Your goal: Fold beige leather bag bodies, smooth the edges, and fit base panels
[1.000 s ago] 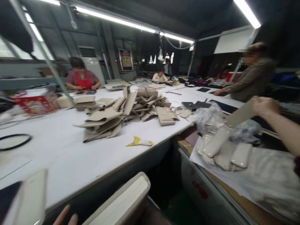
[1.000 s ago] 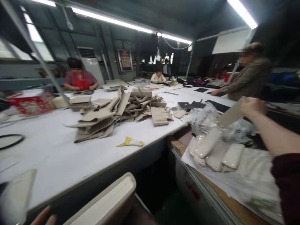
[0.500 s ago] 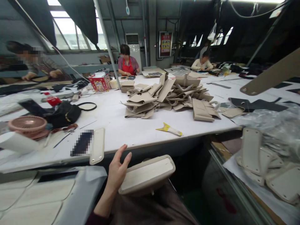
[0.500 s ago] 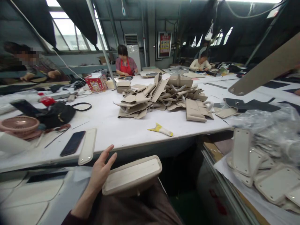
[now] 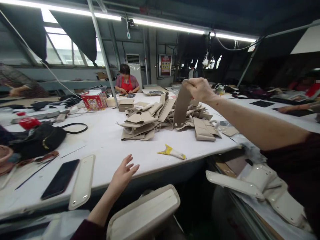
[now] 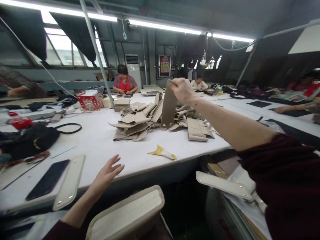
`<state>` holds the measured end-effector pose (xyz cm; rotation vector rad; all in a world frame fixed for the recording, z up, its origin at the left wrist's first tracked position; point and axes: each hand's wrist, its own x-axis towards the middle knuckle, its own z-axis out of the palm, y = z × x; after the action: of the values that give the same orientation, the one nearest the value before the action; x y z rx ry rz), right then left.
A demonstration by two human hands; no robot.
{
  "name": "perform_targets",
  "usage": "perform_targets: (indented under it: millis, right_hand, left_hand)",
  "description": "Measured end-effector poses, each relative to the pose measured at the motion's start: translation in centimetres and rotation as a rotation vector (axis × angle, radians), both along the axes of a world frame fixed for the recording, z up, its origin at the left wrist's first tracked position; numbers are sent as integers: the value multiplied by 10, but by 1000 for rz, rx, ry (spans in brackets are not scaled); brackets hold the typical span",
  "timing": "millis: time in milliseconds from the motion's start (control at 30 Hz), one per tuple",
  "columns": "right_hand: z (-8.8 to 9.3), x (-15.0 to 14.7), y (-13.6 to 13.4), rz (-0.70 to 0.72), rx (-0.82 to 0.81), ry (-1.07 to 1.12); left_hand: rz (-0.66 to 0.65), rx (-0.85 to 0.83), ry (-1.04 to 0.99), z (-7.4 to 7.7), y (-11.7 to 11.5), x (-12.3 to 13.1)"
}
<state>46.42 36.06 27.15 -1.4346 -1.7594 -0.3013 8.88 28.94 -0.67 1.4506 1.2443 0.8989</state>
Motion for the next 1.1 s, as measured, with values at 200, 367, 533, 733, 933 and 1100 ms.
perform_targets:
  millis: [200,367,533,733,933,1100]
  right_hand:
    - [-9,-13,-2,98,16,-17]
    - [-11,-6,-36,191,9,10]
    - [-15,7,-69,275,-47,94]
    - [-100,81,-133,141,101,281]
    - [-317,121,-224,-226,-624,-232]
    - [-364,137,-227,-234,-781,-203]
  left_hand:
    - [-146,-9,-46,37,41,85]
    - [-191,235,24,70,62,162]
    - [-326,306,-45,85,53,227]
    - [-332,205,-152,85,39,252]
    - [-349,155,-183,97,24,249]
    - [-191,172,-97,117,48,218]
